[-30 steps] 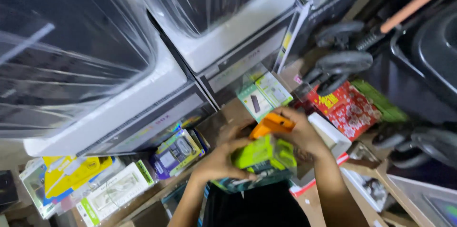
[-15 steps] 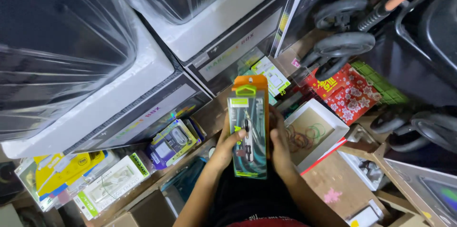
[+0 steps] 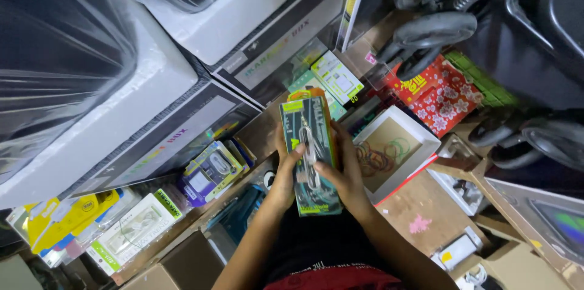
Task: Organizing various electronic accessories, phone cases, and cables into boxes in a retail stock area.
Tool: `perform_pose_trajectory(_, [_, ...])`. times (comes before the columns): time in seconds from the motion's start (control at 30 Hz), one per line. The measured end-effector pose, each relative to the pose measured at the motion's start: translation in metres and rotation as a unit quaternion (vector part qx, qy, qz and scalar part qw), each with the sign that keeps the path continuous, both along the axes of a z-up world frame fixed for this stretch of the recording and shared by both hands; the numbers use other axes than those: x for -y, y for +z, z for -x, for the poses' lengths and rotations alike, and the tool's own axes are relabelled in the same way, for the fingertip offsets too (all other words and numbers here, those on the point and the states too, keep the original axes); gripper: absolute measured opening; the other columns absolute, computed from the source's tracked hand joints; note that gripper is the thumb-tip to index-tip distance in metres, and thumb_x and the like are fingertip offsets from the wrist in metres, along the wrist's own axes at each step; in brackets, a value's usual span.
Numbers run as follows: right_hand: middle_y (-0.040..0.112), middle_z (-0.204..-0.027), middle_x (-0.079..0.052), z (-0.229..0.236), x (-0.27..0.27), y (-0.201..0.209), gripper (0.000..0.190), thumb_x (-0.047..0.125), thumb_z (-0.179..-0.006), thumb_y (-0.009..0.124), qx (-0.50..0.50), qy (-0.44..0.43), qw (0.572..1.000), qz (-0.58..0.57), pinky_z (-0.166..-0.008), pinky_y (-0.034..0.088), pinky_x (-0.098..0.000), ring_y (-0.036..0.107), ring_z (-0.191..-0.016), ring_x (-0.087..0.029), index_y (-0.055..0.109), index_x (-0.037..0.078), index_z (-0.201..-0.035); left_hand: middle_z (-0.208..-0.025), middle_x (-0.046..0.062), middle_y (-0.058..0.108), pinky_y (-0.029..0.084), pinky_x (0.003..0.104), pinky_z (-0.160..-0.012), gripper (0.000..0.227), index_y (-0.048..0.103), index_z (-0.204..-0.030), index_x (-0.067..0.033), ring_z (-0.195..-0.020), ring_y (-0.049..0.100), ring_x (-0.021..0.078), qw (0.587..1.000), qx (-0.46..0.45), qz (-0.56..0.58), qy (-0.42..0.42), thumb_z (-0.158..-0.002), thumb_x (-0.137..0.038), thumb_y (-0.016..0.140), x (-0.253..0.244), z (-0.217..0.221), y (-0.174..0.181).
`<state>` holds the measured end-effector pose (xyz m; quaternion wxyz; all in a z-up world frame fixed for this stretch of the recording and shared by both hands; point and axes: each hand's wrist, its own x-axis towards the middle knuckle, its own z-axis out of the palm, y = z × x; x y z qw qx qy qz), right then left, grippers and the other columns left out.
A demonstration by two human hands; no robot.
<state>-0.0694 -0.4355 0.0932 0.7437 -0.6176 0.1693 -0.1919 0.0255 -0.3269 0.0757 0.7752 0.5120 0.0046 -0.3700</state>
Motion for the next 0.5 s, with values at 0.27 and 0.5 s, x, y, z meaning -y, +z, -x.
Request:
perform_pose_trajectory(0.27, [0.062, -0.128, -0.013, 0.014, 0.047, -0.155, 0.057, 0.034, -0.099, 0.061, -0.076, -0.046, 0.989, -0.122, -0.105, 0.044, -0.0342, 0.058, -0.119, -0.023, 0.049, 0.000, -0.143, -0.102, 0.010, 0.075, 0.060, 0.038, -0.082, 0.046, 0.064, -0.124, -0.0042, -0.086, 0.074, 0.0229, 0.958, -0.276, 0.029, -0.067, -0.088, -0.032, 0.072, -0.033, -0.008, -0.082])
perform_pose_trajectory(0.5, [0.074, -0.100, -0.018, 0.086, 0.152, -0.265, 0.019, 0.019, -0.091, 0.067, -0.374, -0.184, 0.846, 0.333, -0.084, 0.058, -0.0426, 0.073, -0.093, -0.032, 0.070, 0.007, -0.106, -0.097, 0.009, 0.077, 0.062, 0.038, -0.079, 0.043, 0.067, -0.117, -0.0045, -0.082, 0.075, 0.0217, 0.962, -0.272, 0.004, -0.029, -0.088, -0.036, 0.071, -0.071, -0.011, -0.068])
